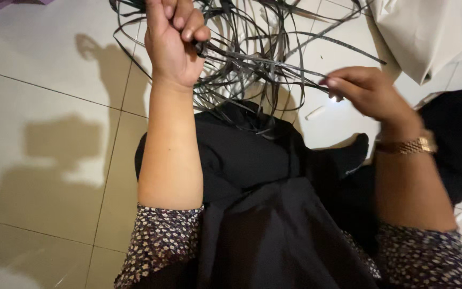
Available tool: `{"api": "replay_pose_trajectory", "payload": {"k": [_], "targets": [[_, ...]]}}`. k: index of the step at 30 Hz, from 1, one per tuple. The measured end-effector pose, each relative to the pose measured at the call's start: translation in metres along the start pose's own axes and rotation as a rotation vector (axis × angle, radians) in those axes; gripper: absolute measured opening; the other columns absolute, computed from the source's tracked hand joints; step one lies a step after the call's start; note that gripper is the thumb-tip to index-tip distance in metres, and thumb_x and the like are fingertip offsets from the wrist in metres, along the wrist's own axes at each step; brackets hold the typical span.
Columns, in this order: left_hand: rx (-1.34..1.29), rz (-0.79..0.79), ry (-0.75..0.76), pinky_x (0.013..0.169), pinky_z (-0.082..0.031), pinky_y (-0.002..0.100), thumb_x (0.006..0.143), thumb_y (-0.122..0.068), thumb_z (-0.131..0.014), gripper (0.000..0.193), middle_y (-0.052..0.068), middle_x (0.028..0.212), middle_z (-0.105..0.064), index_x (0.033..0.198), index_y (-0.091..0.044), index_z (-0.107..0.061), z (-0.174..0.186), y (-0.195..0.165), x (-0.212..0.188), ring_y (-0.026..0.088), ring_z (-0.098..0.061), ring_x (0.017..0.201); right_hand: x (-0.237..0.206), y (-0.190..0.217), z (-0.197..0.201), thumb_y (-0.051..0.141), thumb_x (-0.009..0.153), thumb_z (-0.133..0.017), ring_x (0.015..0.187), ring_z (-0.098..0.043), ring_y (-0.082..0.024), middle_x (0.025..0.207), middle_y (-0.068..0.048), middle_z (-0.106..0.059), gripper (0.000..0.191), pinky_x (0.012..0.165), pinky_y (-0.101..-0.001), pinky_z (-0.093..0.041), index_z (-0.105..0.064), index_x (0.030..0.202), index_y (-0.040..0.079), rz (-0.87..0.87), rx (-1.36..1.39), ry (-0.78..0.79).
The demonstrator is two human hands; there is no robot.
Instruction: The person sits on the floor and peels white size labels from a backing sheet, then presses the labels onto pink shoe boxes and stacks the labeled boxes. They then gather loose black elastic straps from the floor and bundle the straps together by hand.
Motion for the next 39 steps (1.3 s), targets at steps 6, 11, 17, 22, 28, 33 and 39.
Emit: {"api": "replay_pose_trajectory", "payload": {"k": [6, 11, 17, 22, 28, 33, 39], "targets": [[0.189, 0.191, 0.066, 0.064, -0.037, 0.031, 0.107, -0.054, -0.048, 0.044, -0.001, 0.078, -0.036, 0.090, -0.015, -0.040, -0.041, 0.046, -0.018, 0.011, -0.035, 0.065, -0.032, 0.054, -0.015, 0.033, 0.082, -0.078, 0.114, -0.067, -0.021, 0.120, -0.009, -0.072, 0.077, 0.089, -0.0368, -0.056, -0.046, 0.149, 0.010, -0.073, -0.063, 0.191], [0.233, 0.182, 0.141, 0.061, -0.037, 0.030, 0.105, -0.061, -0.049, 0.050, -0.001, 0.076, -0.035, 0.089, -0.015, -0.038, -0.079, 0.069, -0.047, 0.013, -0.035, 0.064, -0.027, 0.077, -0.078, 0.027, 0.097, -0.078, 0.116, -0.057, -0.021, 0.124, -0.014, -0.065, 0.054, 0.099, -0.0373, -0.050, -0.054, 0.138, 0.000, 0.281, 0.027, 0.060], [0.362, 0.153, 0.092, 0.053, -0.028, 0.028, 0.106, -0.063, -0.046, 0.056, -0.004, 0.068, -0.033, 0.079, -0.015, -0.038, -0.086, 0.065, -0.055, 0.009, -0.030, 0.055, -0.066, 0.066, -0.071, 0.019, 0.105, -0.063, 0.081, -0.059, -0.006, 0.091, 0.001, -0.067, 0.023, 0.071, -0.0235, -0.051, -0.065, 0.118, 0.000, 0.098, 0.297, 0.046], [0.734, 0.289, 0.095, 0.050, -0.030, 0.028, 0.096, -0.072, -0.052, 0.062, -0.005, 0.066, -0.038, 0.074, -0.015, -0.043, -0.101, 0.101, -0.065, 0.008, -0.034, 0.055, -0.103, 0.090, -0.025, 0.014, 0.103, -0.070, 0.078, -0.059, -0.014, 0.088, -0.004, -0.065, 0.013, 0.069, -0.0285, -0.051, -0.070, 0.110, 0.003, 0.272, -0.052, -0.149], [1.129, 0.262, 0.404, 0.064, -0.049, 0.029, 0.086, -0.081, -0.055, 0.074, -0.003, 0.073, -0.061, 0.094, -0.008, -0.068, -0.123, 0.125, -0.092, 0.009, -0.057, 0.072, -0.091, 0.125, 0.001, 0.008, 0.092, -0.082, 0.084, -0.069, -0.028, 0.095, -0.013, -0.070, 0.014, 0.073, -0.0375, -0.055, -0.074, 0.102, 0.003, 0.475, -0.517, -0.343], [1.359, 0.433, 0.365, 0.059, -0.047, 0.033, 0.084, -0.076, -0.055, 0.072, 0.002, 0.064, -0.061, 0.084, -0.006, -0.070, -0.116, 0.108, -0.097, 0.013, -0.057, 0.064, -0.064, 0.145, 0.002, 0.007, 0.097, -0.081, 0.091, -0.072, -0.026, 0.103, -0.013, -0.069, 0.020, 0.078, -0.0349, -0.058, -0.069, 0.112, 0.000, 0.503, -0.490, -0.306], [1.278, 0.055, 0.336, 0.063, -0.050, 0.032, 0.091, -0.060, -0.068, 0.057, 0.000, 0.065, -0.062, 0.080, -0.004, -0.067, -0.113, 0.085, -0.089, 0.013, -0.060, 0.062, -0.048, 0.159, 0.001, -0.004, 0.103, -0.071, 0.089, -0.068, -0.026, 0.105, -0.018, -0.065, 0.009, 0.077, -0.0344, -0.056, -0.065, 0.110, -0.007, 0.586, -0.586, -0.347]]}}
Point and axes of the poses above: each hand's wrist, its own x-axis towards the middle knuckle, its own z-axis out of the back of the hand, y = z × x, the point moved 2 cm from there along x, towards the middle knuckle
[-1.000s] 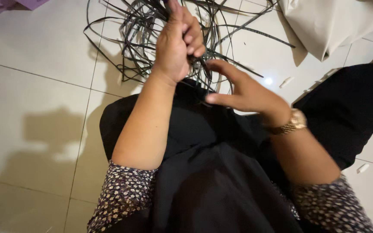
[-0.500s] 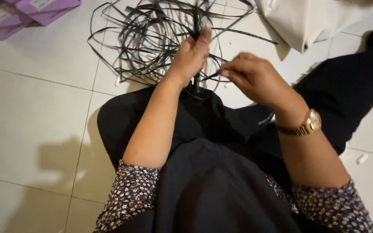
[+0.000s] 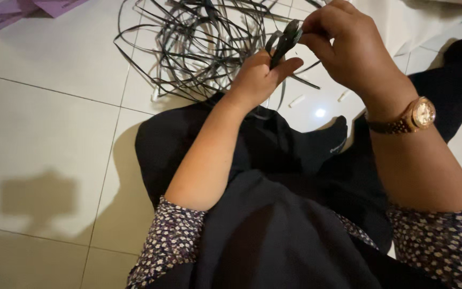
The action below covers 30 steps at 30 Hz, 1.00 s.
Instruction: The person sits on the floor and peels white size labels from a backing sheet, then presses the labels onto pink shoe boxes and stacks the labeled boxes. They then gather loose black elastic straps from the floor and bundle the straps together by hand.
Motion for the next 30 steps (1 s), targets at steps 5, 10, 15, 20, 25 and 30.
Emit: {"api": "replay_pose_trajectory", "payload": {"k": [5, 10, 15, 20, 25, 30], "targets": [[0.017, 0.027, -0.101, 0.058, -0.048, 0.033, 0.084, -0.043, -0.086, 0.051, 0.006, 0.065, -0.060, 0.073, -0.001, -0.059, 0.013, 0.005, 0.002, 0.017, -0.056, 0.060, 0.009, -0.011, -0.054, -0.002, 0.120, -0.056, 0.095, -0.059, -0.011, 0.111, -0.006, -0.062, 0.008, 0.088, -0.0272, -0.052, -0.051, 0.125, 0.001, -0.340, 0.550, -0.061], [-0.193, 0.013, -0.068, 0.060, -0.054, 0.032, 0.080, -0.044, -0.081, 0.047, 0.000, 0.070, -0.065, 0.105, -0.011, -0.060, 0.024, 0.013, 0.004, 0.012, -0.067, 0.065, 0.030, 0.005, -0.078, -0.004, 0.119, -0.045, 0.112, -0.061, -0.010, 0.123, -0.004, -0.060, 0.013, 0.106, -0.0276, -0.055, -0.046, 0.129, 0.005, -0.405, 0.941, -0.187], [-0.163, 0.031, 0.164, 0.069, -0.054, 0.035, 0.098, -0.055, -0.060, 0.049, 0.003, 0.076, -0.068, 0.092, -0.007, -0.068, 0.029, 0.032, -0.001, 0.015, -0.067, 0.074, 0.062, 0.050, -0.058, -0.004, 0.110, -0.046, 0.116, -0.065, -0.016, 0.118, -0.009, -0.066, 0.012, 0.098, -0.0310, -0.055, -0.044, 0.121, 0.001, -0.150, 0.263, 0.001], [-0.136, 0.236, 0.019, 0.068, -0.049, 0.033, 0.101, -0.056, -0.052, 0.052, 0.001, 0.073, -0.066, 0.097, -0.007, -0.069, 0.036, 0.072, 0.005, 0.014, -0.062, 0.072, 0.090, 0.033, -0.081, 0.005, 0.111, -0.053, 0.104, -0.057, -0.025, 0.117, -0.023, -0.058, 0.024, 0.090, -0.0327, -0.048, -0.045, 0.133, 0.001, -0.269, 0.382, -0.016], [-0.745, 0.016, -0.249, 0.070, -0.041, 0.034, 0.102, -0.058, -0.059, 0.056, 0.000, 0.088, -0.055, 0.105, -0.003, -0.066, 0.058, 0.099, -0.005, 0.014, -0.046, 0.079, 0.073, 0.006, -0.138, 0.017, 0.111, -0.062, 0.136, -0.055, -0.019, 0.150, -0.020, -0.052, 0.061, 0.111, -0.0301, -0.049, -0.026, 0.158, 0.004, -0.408, 0.803, 0.217], [-0.808, 0.102, -0.400, 0.073, -0.048, 0.031, 0.103, -0.067, -0.050, 0.057, 0.000, 0.088, -0.056, 0.095, -0.011, -0.061, 0.084, 0.092, -0.018, 0.014, -0.053, 0.081, 0.046, 0.022, -0.162, 0.018, 0.098, -0.065, 0.094, -0.070, -0.016, 0.131, -0.017, -0.064, 0.061, 0.083, -0.0293, -0.059, -0.038, 0.150, 0.000, -0.548, 0.865, 0.409]]}}
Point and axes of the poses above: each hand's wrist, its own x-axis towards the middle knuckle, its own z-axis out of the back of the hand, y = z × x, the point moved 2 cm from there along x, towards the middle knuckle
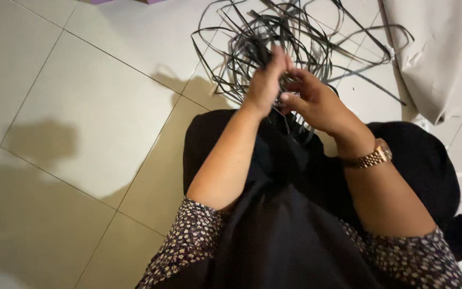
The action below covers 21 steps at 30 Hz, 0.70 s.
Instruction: The person sits on the floor and peels white size labels from a backing sheet, then presses the labels onto pink shoe boxes and stacks the labeled boxes. They then gather loose black elastic straps from the floor and bundle the straps together by hand.
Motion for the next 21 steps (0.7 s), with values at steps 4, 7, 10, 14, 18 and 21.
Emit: {"api": "replay_pose_trajectory", "payload": {"k": [4, 7, 10, 14, 18, 21], "targets": [[-0.180, -0.109, -0.080, 0.088, -0.049, 0.029, 0.093, -0.066, -0.048, 0.053, 0.000, 0.094, -0.064, 0.088, -0.016, -0.062, 0.003, -0.040, 0.010, 0.014, -0.059, 0.091, -0.003, 0.021, 0.008, 0.019, 0.102, -0.063, 0.073, -0.058, -0.010, 0.107, -0.005, -0.073, 0.036, 0.066, -0.0265, -0.051, -0.062, 0.134, 0.003, 0.020, -0.227, -0.071], [-0.536, -0.066, -0.039, 0.074, -0.052, 0.038, 0.099, -0.061, -0.050, 0.049, -0.001, 0.075, -0.047, 0.076, -0.019, -0.041, 0.018, -0.072, 0.012, 0.015, -0.053, 0.073, 0.000, 0.037, 0.020, 0.021, 0.102, -0.065, 0.067, -0.053, -0.009, 0.085, -0.003, -0.070, 0.026, 0.061, -0.0266, -0.047, -0.075, 0.121, 0.007, 0.049, -0.330, -0.024], [-0.439, -0.130, 0.057, 0.056, -0.035, 0.025, 0.104, -0.062, -0.053, 0.052, -0.006, 0.069, -0.039, 0.078, -0.019, -0.037, 0.036, -0.102, 0.009, 0.006, -0.041, 0.059, -0.001, 0.047, 0.030, 0.024, 0.100, -0.068, 0.068, -0.052, -0.009, 0.080, -0.003, -0.068, 0.023, 0.060, -0.0275, -0.046, -0.078, 0.113, 0.008, 0.082, -0.348, 0.081], [0.048, 0.019, -0.067, 0.047, -0.029, 0.026, 0.093, -0.063, -0.066, 0.051, -0.008, 0.063, -0.033, 0.077, -0.020, -0.042, 0.036, -0.101, 0.000, 0.005, -0.033, 0.052, -0.009, 0.053, 0.036, 0.021, 0.098, -0.070, 0.075, -0.062, -0.009, 0.088, -0.002, -0.074, 0.019, 0.065, -0.0262, -0.052, -0.077, 0.106, 0.006, 0.274, -0.311, 0.069], [0.777, -0.023, 0.020, 0.065, -0.051, 0.029, 0.088, -0.067, -0.072, 0.057, -0.005, 0.074, -0.056, 0.086, -0.012, -0.057, 0.001, -0.062, -0.015, 0.008, -0.060, 0.074, -0.022, 0.052, 0.042, 0.014, 0.095, -0.080, 0.079, -0.063, -0.022, 0.088, -0.009, -0.069, 0.014, 0.071, -0.0339, -0.051, -0.076, 0.103, 0.002, 0.608, -0.531, -0.125], [0.516, -0.081, 0.322, 0.086, -0.056, 0.035, 0.084, -0.057, -0.083, 0.062, 0.002, 0.103, -0.071, 0.114, -0.004, -0.067, -0.027, -0.030, -0.026, 0.014, -0.066, 0.098, -0.032, 0.043, 0.051, 0.010, 0.087, -0.083, 0.080, -0.067, -0.025, 0.094, -0.012, -0.069, 0.020, 0.069, -0.0357, -0.054, -0.075, 0.103, 0.002, 0.639, -0.596, -0.251]]}}
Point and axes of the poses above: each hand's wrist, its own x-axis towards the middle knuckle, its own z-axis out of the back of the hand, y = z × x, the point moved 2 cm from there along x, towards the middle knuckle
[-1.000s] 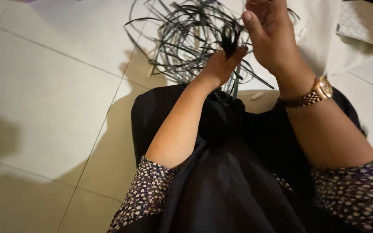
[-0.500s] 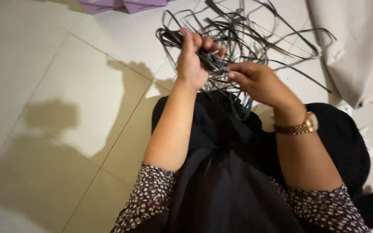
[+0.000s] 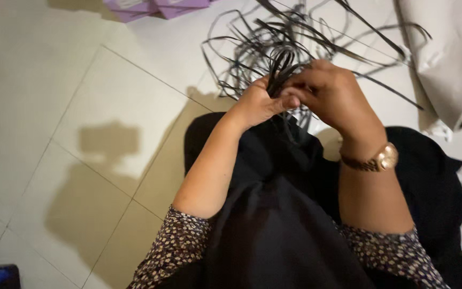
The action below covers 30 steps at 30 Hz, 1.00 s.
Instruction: The person sits on the floor and peels white size labels from a backing sheet, then presses the labels onto pink shoe boxes and stacks the labeled boxes. They then gather loose black elastic straps from the floor and bundle the straps together by hand.
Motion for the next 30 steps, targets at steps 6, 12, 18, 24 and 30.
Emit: {"api": "replay_pose_trajectory", "payload": {"k": [6, 12, 18, 24, 30], "targets": [[0.383, 0.335, -0.006, 0.078, -0.055, 0.033, 0.094, -0.049, -0.071, 0.043, 0.004, 0.090, -0.076, 0.112, -0.011, -0.077, -0.033, 0.030, -0.004, 0.011, -0.063, 0.086, -0.019, -0.015, 0.018, 0.004, 0.086, -0.082, 0.077, -0.067, -0.028, 0.095, -0.014, -0.068, 0.016, 0.069, -0.0375, -0.054, -0.073, 0.099, -0.001, -0.158, -0.085, 0.043], [0.321, 0.320, -0.112, 0.074, -0.055, 0.032, 0.098, -0.057, -0.054, 0.052, 0.000, 0.080, -0.071, 0.113, -0.010, -0.071, -0.045, 0.037, 0.001, 0.012, -0.064, 0.078, -0.027, -0.020, 0.039, 0.006, 0.098, -0.079, 0.090, -0.070, -0.030, 0.107, -0.014, -0.069, 0.015, 0.077, -0.0357, -0.056, -0.074, 0.112, 0.002, -0.042, -0.046, -0.179], [0.283, 0.494, -0.271, 0.063, -0.049, 0.037, 0.101, -0.058, -0.054, 0.059, 0.003, 0.073, -0.060, 0.091, -0.001, -0.065, -0.047, 0.028, 0.005, 0.016, -0.057, 0.067, -0.031, -0.047, 0.016, 0.015, 0.115, -0.059, 0.096, -0.074, -0.016, 0.103, -0.005, -0.075, 0.015, 0.083, -0.0306, -0.059, -0.068, 0.120, 0.004, -0.341, 0.304, -0.235], [0.123, 0.113, -0.239, 0.083, -0.051, 0.029, 0.094, -0.056, -0.064, 0.057, -0.003, 0.100, -0.068, 0.124, -0.007, -0.064, -0.051, 0.029, 0.016, 0.009, -0.059, 0.092, -0.028, -0.061, -0.033, 0.010, 0.122, -0.042, 0.110, -0.055, -0.009, 0.117, -0.001, -0.060, 0.012, 0.102, -0.0261, -0.048, -0.052, 0.125, 0.005, -0.284, 0.958, -0.228], [0.054, 0.177, -0.173, 0.087, -0.053, 0.030, 0.103, -0.051, -0.059, 0.051, 0.001, 0.104, -0.073, 0.120, -0.004, -0.070, -0.057, 0.050, 0.016, 0.011, -0.063, 0.094, -0.030, -0.073, -0.050, 0.008, 0.111, -0.043, 0.097, -0.056, -0.010, 0.111, -0.002, -0.062, 0.010, 0.087, -0.0261, -0.047, -0.052, 0.113, 0.010, -0.483, 1.160, -0.254]]}}
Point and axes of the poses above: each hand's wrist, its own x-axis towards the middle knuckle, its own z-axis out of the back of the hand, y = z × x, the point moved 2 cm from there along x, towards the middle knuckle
